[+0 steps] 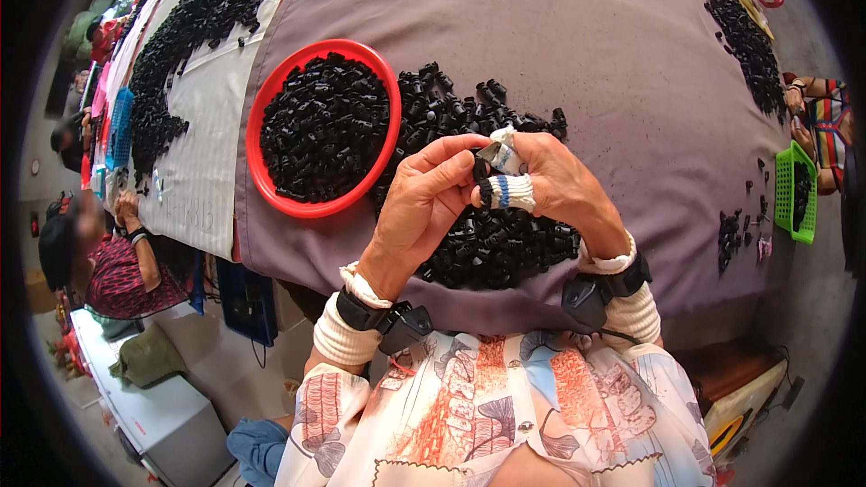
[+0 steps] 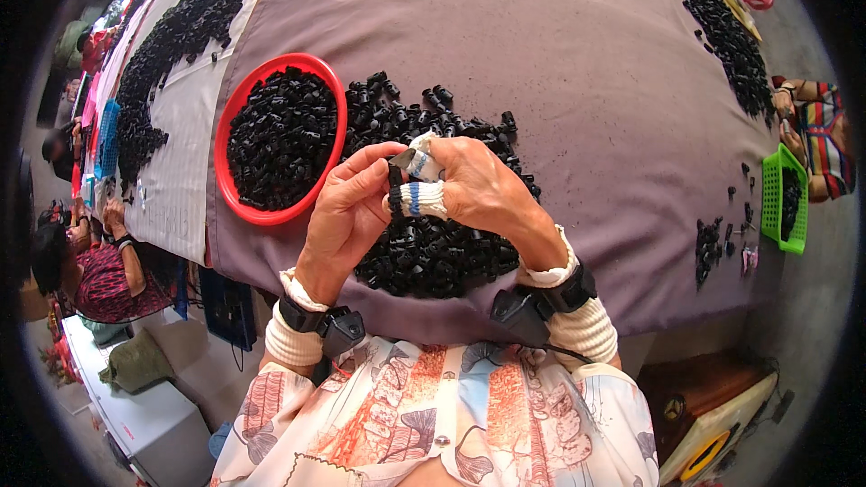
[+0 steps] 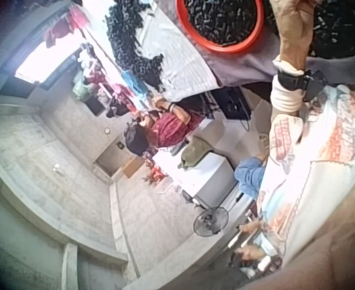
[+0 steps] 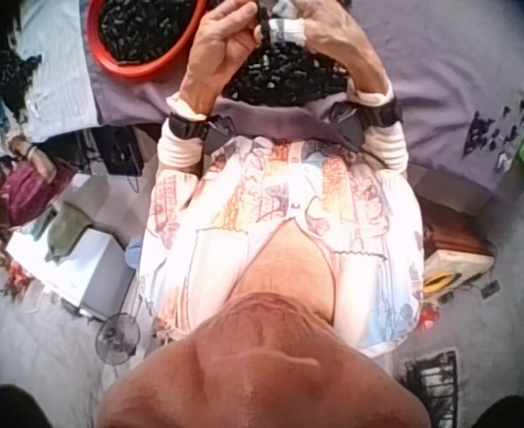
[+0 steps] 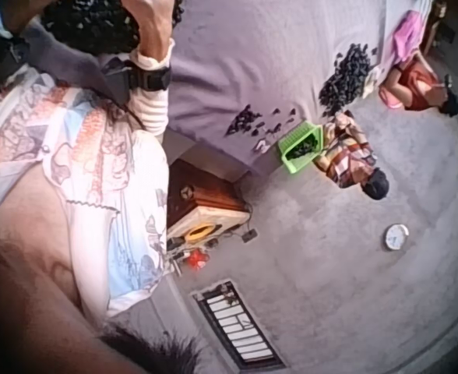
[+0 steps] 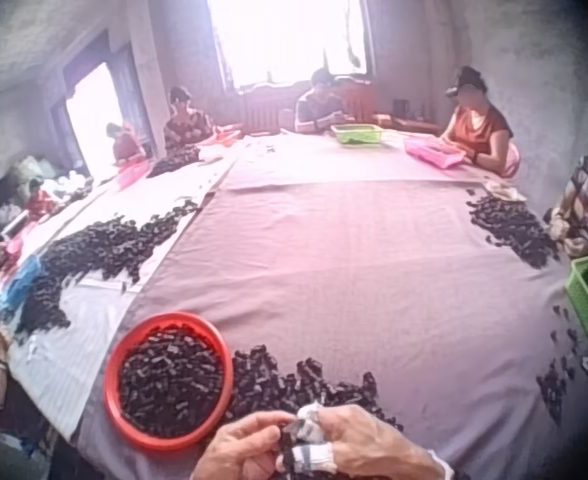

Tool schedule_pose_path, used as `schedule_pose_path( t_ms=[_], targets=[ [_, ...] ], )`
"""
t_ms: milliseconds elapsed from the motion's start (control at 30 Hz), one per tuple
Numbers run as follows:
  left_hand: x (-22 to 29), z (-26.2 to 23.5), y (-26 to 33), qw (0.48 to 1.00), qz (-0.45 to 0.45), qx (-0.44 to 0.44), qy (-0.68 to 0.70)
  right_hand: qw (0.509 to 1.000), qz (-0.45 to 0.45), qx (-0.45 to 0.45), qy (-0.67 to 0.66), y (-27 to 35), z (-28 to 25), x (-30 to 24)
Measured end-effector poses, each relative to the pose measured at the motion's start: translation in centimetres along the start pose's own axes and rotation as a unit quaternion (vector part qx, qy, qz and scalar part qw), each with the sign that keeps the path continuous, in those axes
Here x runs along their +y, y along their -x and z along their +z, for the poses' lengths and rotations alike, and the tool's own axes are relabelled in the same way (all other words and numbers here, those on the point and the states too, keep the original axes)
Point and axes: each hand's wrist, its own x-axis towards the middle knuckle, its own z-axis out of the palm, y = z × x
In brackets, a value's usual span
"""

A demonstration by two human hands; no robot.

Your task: Sorting and inspecting small black plastic components at a workstation.

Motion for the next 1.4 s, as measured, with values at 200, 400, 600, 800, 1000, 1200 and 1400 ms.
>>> schedule_pose_path(
  t_ms=[200,400,600,800,1000,1200,1400],
  targets=[
    [-0.1,-0.3,-0.2,1.000,0.000,-0.006,-0.006,1.000,0.005,-0.017,0.004,0.1,-0.2,-0.3],
    [-0.2,0.1,0.0,1.000,0.005,0.003,-0.007,1.000,0.012,-0.028,-0.001,0.0,0.1,0.1],
    [-0.2,0.2,-0.2,1.000,0.007,0.013,-0.019,0.999,-0.021,-0.025,-0.004,0.0,0.3,0.6],
    [-0.4,-0.3,-0.5,1.000,0.005,0.009,-0.027,0.999,-0.036,-0.016,0.036,0.0,0.5,0.1],
    [-0.4,-0.3,-0.4,0.999,-0.014,0.002,0.049,1.000,-0.002,-0.003,-0.026,-0.2,0.2,0.1],
    [-0.4,-0.4,-0.4,0.999,-0.016,0.003,0.047,1.000,-0.025,0.006,0.004,-0.4,0.0,0.4],
    [-0.4,-0.3,-0.3,0.999,-0.016,0.010,0.030,1.000,-0.017,-0.010,0.013,-0.4,0.2,0.5]
  ],
)
